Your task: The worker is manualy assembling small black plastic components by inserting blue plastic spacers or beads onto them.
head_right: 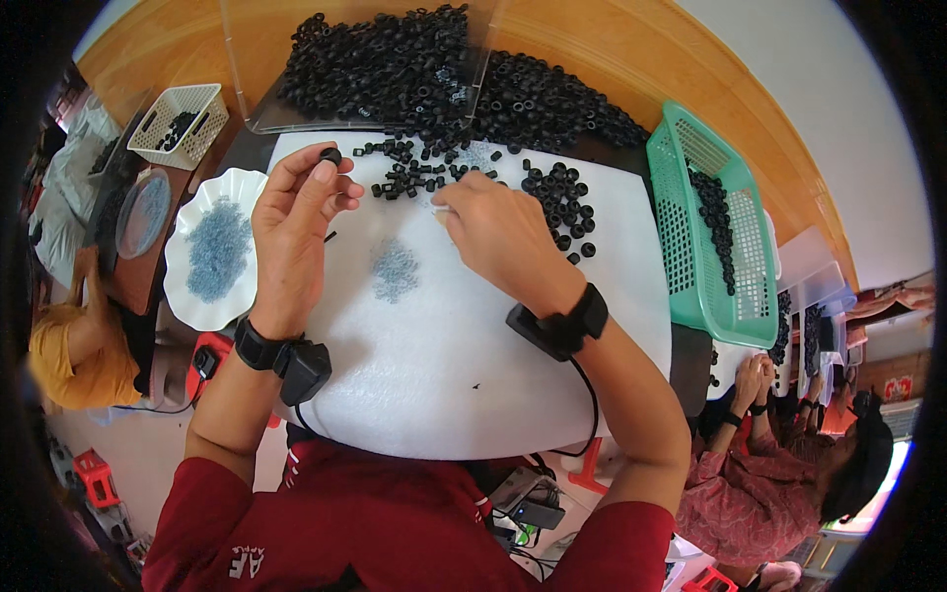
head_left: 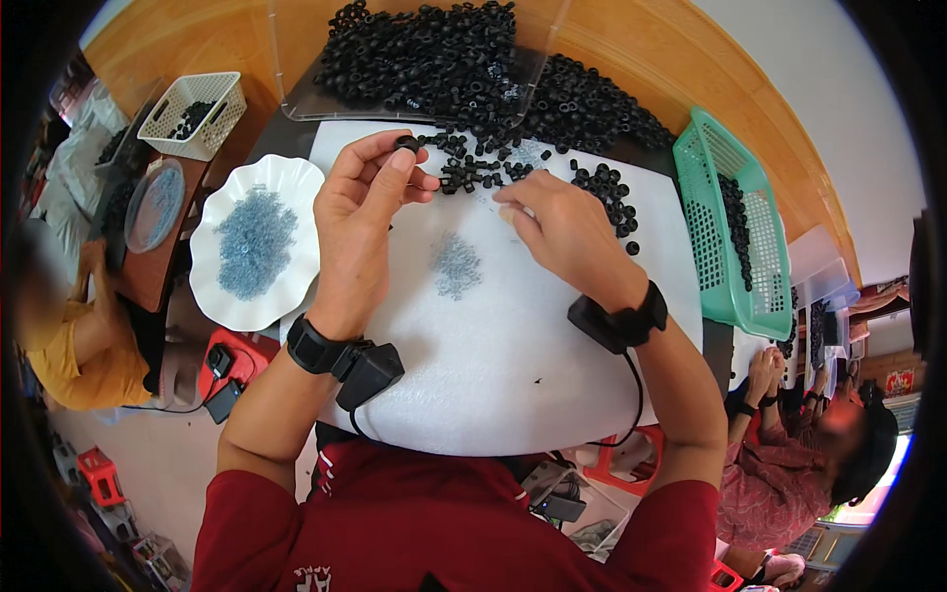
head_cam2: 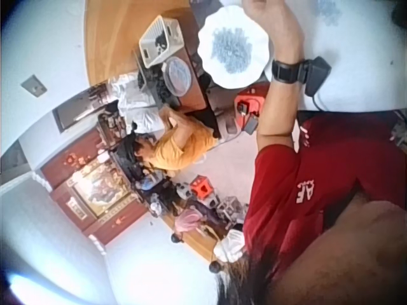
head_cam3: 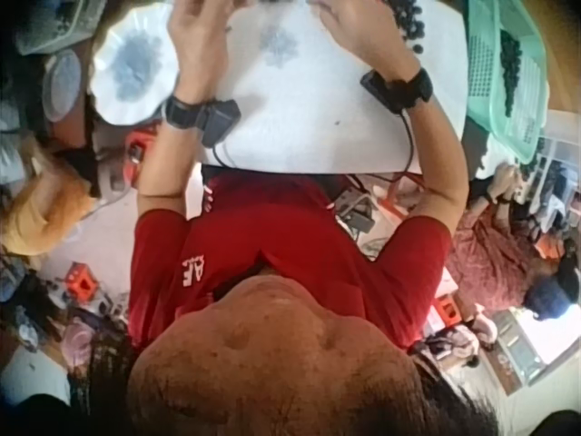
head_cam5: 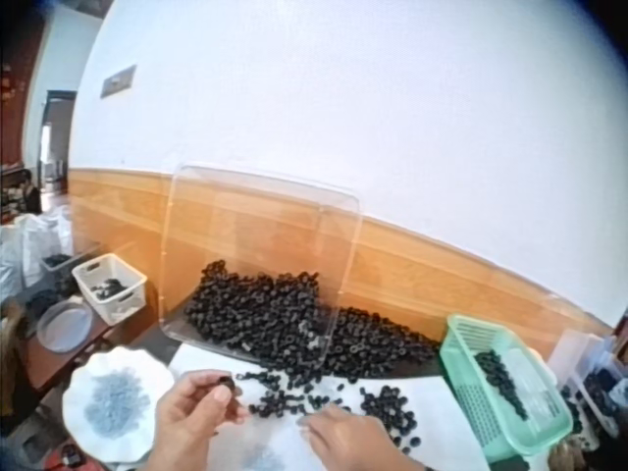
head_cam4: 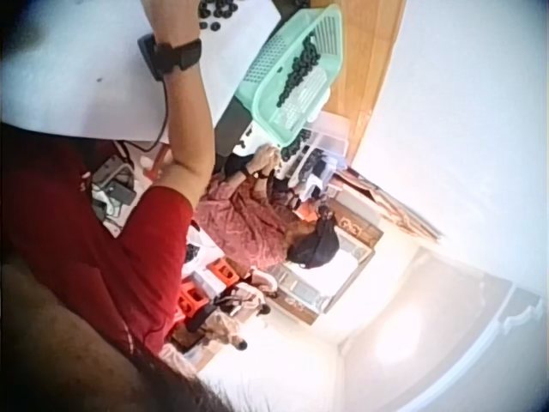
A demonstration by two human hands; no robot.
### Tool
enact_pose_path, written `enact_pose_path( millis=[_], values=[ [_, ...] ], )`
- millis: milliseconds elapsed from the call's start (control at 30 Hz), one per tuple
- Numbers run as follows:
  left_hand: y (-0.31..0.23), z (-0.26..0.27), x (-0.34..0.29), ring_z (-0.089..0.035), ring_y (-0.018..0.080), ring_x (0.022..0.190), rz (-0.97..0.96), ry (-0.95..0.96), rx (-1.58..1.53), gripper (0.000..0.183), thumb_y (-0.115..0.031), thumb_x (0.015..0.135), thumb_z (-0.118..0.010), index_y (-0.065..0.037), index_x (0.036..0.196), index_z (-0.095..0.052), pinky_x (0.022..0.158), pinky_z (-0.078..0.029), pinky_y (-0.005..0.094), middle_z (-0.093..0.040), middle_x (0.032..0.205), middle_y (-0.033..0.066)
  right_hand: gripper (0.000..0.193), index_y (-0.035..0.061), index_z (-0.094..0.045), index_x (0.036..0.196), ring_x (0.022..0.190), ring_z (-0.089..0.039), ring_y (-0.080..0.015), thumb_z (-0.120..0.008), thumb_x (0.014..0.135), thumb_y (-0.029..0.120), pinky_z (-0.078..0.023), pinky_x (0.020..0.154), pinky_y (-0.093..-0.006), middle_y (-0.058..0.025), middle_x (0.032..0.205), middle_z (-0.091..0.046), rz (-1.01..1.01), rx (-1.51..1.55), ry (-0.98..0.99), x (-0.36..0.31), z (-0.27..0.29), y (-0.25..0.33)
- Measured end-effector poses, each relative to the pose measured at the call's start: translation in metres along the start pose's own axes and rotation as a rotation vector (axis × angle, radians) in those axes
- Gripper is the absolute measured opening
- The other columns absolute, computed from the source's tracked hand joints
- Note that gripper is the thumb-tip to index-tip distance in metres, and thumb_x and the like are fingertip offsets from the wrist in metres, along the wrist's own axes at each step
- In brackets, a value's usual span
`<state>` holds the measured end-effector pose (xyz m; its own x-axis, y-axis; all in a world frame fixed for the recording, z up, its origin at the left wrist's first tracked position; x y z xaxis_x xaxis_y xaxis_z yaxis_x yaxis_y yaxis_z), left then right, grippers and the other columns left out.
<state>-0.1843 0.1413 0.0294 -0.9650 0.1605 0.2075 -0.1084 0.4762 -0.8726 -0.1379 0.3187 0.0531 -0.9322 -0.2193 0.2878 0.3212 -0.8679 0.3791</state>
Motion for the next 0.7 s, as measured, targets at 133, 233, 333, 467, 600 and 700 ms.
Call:
enact_pose_path(
  millis=[133,233,333,467,600,700],
  values=[
    [0.002,-0.002,0.001,-0.063,0.0156,0.086,0.018,-0.005,0.008,0.029,-0.016,0.094,-0.061,0.001,0.118,-0.056,0.079,-0.051,0.0283,-0.063,0.105,0.0114,0.015,0.0039,-0.069,0.097,0.080,-0.062,-0.0303,-0.061,0.086,0.012,-0.050,0.071,-0.0374,-0.0119,0.086,-0.063,0.025,-0.017,-0.028,0.012,-0.012,-0.006],
    [0.002,0.002,0.001,-0.063,0.0154,0.086,0.017,0.012,0.003,0.029,-0.016,0.094,-0.061,0.001,0.118,-0.057,0.079,-0.051,0.0282,-0.063,0.105,0.0112,0.015,0.0039,-0.069,0.096,0.079,-0.063,-0.0303,-0.062,0.086,0.011,-0.050,0.071,-0.0374,-0.0118,0.087,-0.063,-0.008,-0.080,0.050,0.019,-0.022,-0.003],
    [0.003,-0.003,0.000,-0.063,0.0150,0.085,0.045,0.038,0.026,0.028,-0.016,0.094,-0.060,0.000,0.117,-0.057,0.079,-0.051,0.0281,-0.064,0.105,0.0111,0.014,0.0038,-0.069,0.095,0.078,-0.063,-0.0306,-0.062,0.085,0.010,-0.050,0.070,-0.0378,-0.0116,0.088,-0.063,-0.032,-0.059,0.090,0.021,-0.023,-0.005],
    [0.006,-0.009,-0.001,-0.064,0.0149,0.085,0.078,0.087,0.028,0.027,-0.015,0.095,-0.059,0.000,0.117,-0.057,0.079,-0.051,0.0281,-0.065,0.105,0.0114,0.009,0.0042,-0.066,0.088,0.076,-0.063,-0.0312,-0.060,0.082,0.009,-0.050,0.068,-0.0397,-0.0115,0.088,-0.063,0.017,-0.031,0.095,0.018,-0.022,-0.004],
    [0.011,-0.013,-0.003,-0.064,0.0148,0.086,0.134,0.157,0.060,0.026,-0.013,0.095,-0.059,0.000,0.117,-0.057,0.080,-0.051,0.0281,-0.065,0.105,0.0114,0.008,0.0048,-0.063,0.085,0.074,-0.063,-0.0329,-0.058,0.081,0.008,-0.051,0.067,-0.0416,-0.0117,0.087,-0.062,0.080,0.005,0.101,0.016,-0.021,0.005],
    [0.012,-0.018,-0.006,-0.063,0.0144,0.086,0.154,0.201,0.081,0.025,-0.011,0.095,-0.058,0.000,0.117,-0.057,0.079,-0.051,0.0275,-0.065,0.104,0.0107,0.008,0.0047,-0.063,0.085,0.077,-0.063,-0.0328,-0.057,0.081,0.007,-0.051,0.069,-0.0416,-0.0121,0.087,-0.062,0.074,0.065,0.111,0.014,-0.020,0.005]
  ],
)
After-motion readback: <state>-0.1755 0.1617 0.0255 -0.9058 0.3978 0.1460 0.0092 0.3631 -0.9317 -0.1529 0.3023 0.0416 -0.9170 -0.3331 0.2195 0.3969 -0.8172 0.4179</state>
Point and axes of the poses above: each hand's wrist, its own x-axis towards the middle knuckle, its own z-axis out of the back of the hand, y = z × x, the point moved 8 cm from there along x, towards the middle knuckle
